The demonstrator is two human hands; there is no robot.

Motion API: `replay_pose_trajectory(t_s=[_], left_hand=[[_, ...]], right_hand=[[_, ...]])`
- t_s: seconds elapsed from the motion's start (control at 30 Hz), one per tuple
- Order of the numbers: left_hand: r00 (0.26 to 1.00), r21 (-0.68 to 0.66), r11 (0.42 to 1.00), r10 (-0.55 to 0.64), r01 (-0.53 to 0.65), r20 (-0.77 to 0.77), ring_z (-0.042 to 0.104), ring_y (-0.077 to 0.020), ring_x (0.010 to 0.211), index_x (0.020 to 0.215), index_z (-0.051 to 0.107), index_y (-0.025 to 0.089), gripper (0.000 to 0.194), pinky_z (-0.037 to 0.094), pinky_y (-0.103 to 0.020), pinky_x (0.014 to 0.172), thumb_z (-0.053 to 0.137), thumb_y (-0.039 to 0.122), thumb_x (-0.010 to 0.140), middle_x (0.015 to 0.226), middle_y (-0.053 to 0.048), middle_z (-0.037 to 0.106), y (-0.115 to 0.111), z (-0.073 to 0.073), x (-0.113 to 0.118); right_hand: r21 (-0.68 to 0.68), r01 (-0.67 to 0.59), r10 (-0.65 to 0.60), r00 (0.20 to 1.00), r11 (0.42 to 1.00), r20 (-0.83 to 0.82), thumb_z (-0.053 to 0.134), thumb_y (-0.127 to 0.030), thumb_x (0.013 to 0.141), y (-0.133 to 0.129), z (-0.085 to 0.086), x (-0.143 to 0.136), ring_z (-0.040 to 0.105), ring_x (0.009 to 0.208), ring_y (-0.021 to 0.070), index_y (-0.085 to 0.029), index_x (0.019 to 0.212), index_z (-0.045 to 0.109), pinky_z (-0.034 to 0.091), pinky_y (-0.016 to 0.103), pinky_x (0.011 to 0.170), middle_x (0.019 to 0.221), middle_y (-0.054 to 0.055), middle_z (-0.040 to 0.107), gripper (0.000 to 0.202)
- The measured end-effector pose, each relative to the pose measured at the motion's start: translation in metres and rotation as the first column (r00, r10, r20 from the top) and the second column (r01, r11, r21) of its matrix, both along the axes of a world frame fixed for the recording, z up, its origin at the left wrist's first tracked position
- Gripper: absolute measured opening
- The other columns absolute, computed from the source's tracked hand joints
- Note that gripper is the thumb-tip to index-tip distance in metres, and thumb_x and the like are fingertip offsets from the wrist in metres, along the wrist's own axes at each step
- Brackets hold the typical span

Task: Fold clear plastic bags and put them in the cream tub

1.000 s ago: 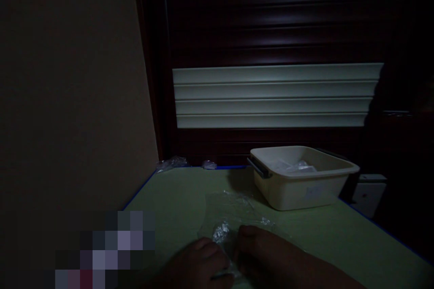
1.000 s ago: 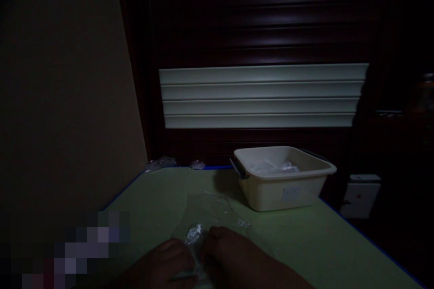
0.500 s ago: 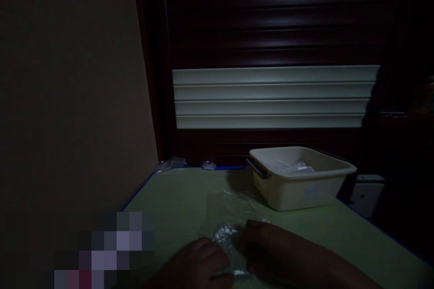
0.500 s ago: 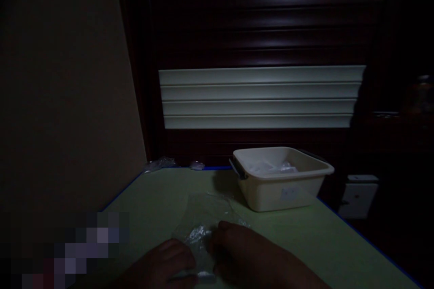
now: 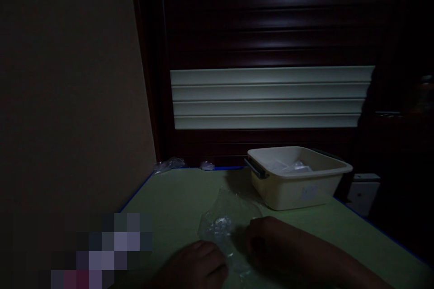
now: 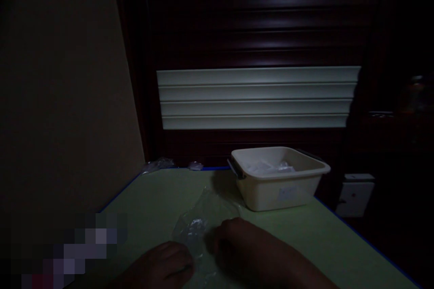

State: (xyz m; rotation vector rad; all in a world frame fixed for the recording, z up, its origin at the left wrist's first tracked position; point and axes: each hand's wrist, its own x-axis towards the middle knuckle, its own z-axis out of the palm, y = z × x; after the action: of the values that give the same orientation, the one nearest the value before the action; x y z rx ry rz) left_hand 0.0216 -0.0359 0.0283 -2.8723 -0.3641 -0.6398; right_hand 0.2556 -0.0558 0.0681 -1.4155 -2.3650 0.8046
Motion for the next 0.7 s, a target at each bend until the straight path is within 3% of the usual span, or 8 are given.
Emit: replay_pose_trajectory(t_s=[0.17, 0.3, 0.4, 0.57, 0.7], left_hand=[[1.0, 0.069, 0.997, -0.021, 0.022, -0.01, 0.059, -0.0155, 0.072, 0.081, 0.06, 0.015, 0.007, 0.047, -0.025, 0.065, 0.064, 0.014, 0.087, 0.078, -0.002, 0.064, 0.001, -0.003, -0.001], [1.0, -0.01, 1.0, 0.005, -0.005, 0.018, 0.059, -0.0147, 0.073, 0.08, 0.06, 0.016, 0.01, 0.048, -0.024, 0.066, 0.06, 0.012, 0.089, 0.078, -0.002, 0.063, -0.002, 0.004, 0.001], [1.0, -0.025, 1.0, 0.003, -0.003, -0.011, 0.06, -0.0146, 0.075, 0.085, 0.061, 0.015, 0.006, 0.048, -0.023, 0.069, 0.059, 0.011, 0.089, 0.079, -0.002, 0.063, -0.002, 0.005, 0.001], [1.0, 0.037, 0.999, 0.003, -0.003, -0.013, 0.059, -0.0146, 0.072, 0.083, 0.06, 0.015, 0.006, 0.047, -0.024, 0.064, 0.061, 0.014, 0.089, 0.079, -0.002, 0.064, 0.003, -0.007, -0.002], [1.0, 0.059, 0.998, 0.005, -0.004, -0.019, 0.06, -0.0143, 0.072, 0.083, 0.061, 0.016, 0.008, 0.047, -0.024, 0.066, 0.058, 0.014, 0.091, 0.078, -0.001, 0.065, 0.005, -0.01, -0.001]], right_hand=[[-0.032, -0.034, 0.038, 0.988, 0.999, 0.15, 0.049, -0.005, 0.067, -0.006, 0.01, 0.004, 0.049, 0.061, 0.0103, -0.015, 0.081, 0.069, 0.033, 0.02, 0.052, 0.076, 0.002, 0.065, 0.027], [0.069, -0.18, 0.177, 0.983, 0.981, 0.053, 0.048, 0.001, 0.066, -0.004, 0.004, -0.001, 0.056, 0.081, 0.0132, -0.016, 0.092, 0.069, 0.042, 0.021, 0.07, 0.094, 0.005, 0.065, 0.037], [0.084, -0.212, 0.212, 0.977, 0.974, 0.017, 0.049, 0.002, 0.066, 0.0, -0.003, -0.003, 0.057, 0.081, 0.0134, -0.016, 0.094, 0.069, 0.043, 0.021, 0.072, 0.096, 0.005, 0.065, 0.039], [-0.023, -0.199, 0.197, 0.979, 0.98, -0.048, 0.06, 0.004, 0.062, -0.003, 0.001, -0.004, 0.059, 0.083, 0.0146, -0.014, 0.095, 0.069, 0.045, 0.022, 0.075, 0.095, 0.005, 0.066, 0.039], [-0.065, -0.269, 0.262, 0.96, 0.961, -0.095, 0.063, 0.007, 0.062, -0.008, 0.01, -0.006, 0.06, 0.08, 0.013, -0.014, 0.083, 0.071, 0.044, 0.019, 0.071, 0.091, 0.002, 0.066, 0.031]])
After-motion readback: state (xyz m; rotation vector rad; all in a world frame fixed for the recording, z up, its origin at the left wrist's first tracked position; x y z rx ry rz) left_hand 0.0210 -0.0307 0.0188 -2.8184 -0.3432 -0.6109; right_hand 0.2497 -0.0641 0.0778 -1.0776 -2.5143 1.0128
